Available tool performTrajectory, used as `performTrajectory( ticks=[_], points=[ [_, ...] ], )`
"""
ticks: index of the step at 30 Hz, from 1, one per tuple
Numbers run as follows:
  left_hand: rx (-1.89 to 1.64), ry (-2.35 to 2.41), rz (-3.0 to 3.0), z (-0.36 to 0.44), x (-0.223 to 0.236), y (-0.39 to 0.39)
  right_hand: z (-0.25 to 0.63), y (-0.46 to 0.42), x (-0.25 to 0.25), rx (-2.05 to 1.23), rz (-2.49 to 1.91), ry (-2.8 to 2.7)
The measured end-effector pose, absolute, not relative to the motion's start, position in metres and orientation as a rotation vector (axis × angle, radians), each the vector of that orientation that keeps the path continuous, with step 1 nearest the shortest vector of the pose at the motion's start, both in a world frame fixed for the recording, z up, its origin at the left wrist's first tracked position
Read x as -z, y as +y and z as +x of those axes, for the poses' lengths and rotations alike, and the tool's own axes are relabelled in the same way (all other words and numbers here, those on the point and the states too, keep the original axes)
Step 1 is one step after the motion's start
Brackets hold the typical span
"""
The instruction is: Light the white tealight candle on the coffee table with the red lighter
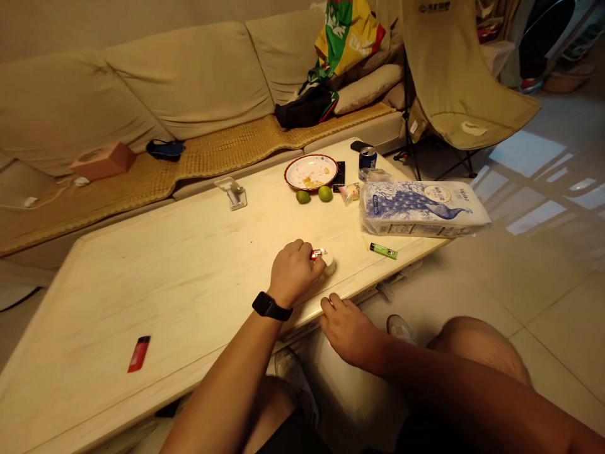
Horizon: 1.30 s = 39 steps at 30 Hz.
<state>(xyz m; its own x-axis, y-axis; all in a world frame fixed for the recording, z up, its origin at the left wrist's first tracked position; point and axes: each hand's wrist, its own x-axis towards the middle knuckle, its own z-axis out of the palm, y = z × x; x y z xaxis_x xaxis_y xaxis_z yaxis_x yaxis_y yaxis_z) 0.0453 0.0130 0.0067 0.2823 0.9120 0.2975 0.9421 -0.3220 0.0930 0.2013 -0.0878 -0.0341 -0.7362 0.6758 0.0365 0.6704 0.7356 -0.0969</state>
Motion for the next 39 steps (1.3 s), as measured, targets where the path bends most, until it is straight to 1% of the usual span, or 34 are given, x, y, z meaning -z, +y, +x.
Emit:
performTrajectory(
  ticks=[9, 17, 39],
  points=[
    [0.392, -1.776, -2.417, 0.0429, -0.0089, 0.0108, 0.1987, -0.0866, 0.0338, -0.092, -1.119, -2.870],
    [0.446, -1.783, -2.418, 0.0486, -0.0101, 0.0116, 0.1993, -0.0868, 0.0345, -0.099, -1.111, -2.870],
    [0.443, -1.764, -2.427, 0.0483, -0.0103, 0.0121, 0.1992, -0.0866, 0.0308, -0.132, -1.128, -2.874]
  ],
)
